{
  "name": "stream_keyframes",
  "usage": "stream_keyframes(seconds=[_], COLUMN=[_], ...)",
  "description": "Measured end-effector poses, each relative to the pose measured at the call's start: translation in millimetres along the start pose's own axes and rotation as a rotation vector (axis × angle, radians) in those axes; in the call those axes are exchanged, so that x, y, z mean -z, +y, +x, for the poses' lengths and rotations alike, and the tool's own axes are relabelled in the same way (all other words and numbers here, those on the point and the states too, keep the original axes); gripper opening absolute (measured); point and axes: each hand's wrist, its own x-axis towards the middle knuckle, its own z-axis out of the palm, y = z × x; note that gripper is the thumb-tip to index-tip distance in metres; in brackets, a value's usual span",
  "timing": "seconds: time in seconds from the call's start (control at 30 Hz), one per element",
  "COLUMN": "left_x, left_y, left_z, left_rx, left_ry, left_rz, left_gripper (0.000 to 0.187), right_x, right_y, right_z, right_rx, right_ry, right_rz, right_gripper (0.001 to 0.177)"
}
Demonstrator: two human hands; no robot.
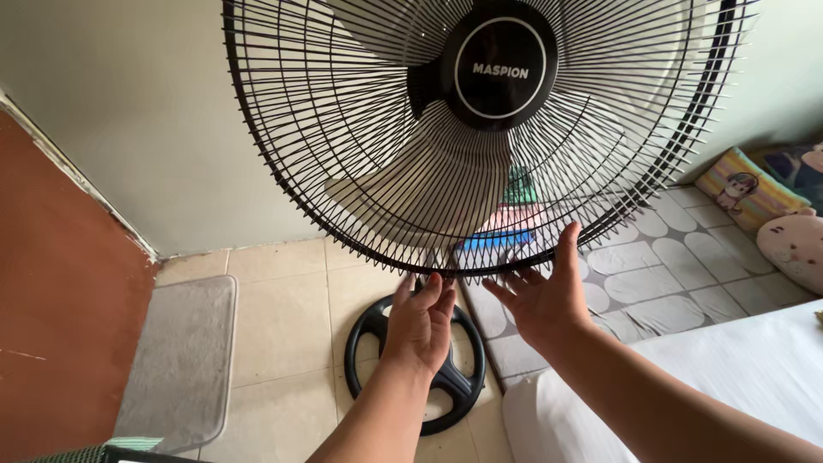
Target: The person attaches the front protective cage to a standing electric fan. They align the cage with the fan body and repeatedly press and adjust the locking clips around the rim to secure it in place.
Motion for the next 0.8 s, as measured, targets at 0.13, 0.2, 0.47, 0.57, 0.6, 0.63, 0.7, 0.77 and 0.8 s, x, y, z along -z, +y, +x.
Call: stream_keyframes(seconds=[0.13, 0.2, 0.47, 0.57, 0.6, 0.63, 0.7, 0.77, 0.8], left_x=[6, 4, -12, -8, -8, -8, -8, -9, -9], left_y=[-7, -8, -13, -12, -11, -11, -12, -13, -13], left_z=[4, 1, -8, -4, -2, -2, -1, -2, -3], left_rx=[0.037, 0.052, 0.058, 0.039, 0.038, 0.036, 0.039, 0.048, 0.047], left_ry=[-0.131, -0.101, -0.039, -0.079, -0.075, -0.068, -0.063, -0.068, -0.073], left_rz=[-0.057, -0.047, -0.012, 0.001, 0.004, 0.005, -0.003, -0.021, -0.006], left_gripper=[0.06, 0.057, 0.062, 0.061, 0.06, 0.059, 0.057, 0.055, 0.052], right_x=[10, 11, 22, 27, 27, 28, 30, 32, 33], right_y=[2, 3, 2, 5, 5, 6, 7, 7, 7], right_z=[4, 8, 15, 18, 19, 21, 23, 24, 24], right_rx=[0.029, 0.031, 0.036, 0.025, 0.027, 0.027, 0.027, 0.03, 0.044], right_ry=[-0.006, 0.0, -0.005, 0.0, -0.02, -0.041, -0.071, -0.093, -0.133], right_rz=[-0.035, -0.039, -0.015, 0.017, 0.016, 0.012, 0.008, 0.007, -0.013], right_gripper=[0.112, 0.111, 0.106, 0.102, 0.1, 0.098, 0.091, 0.079, 0.073])
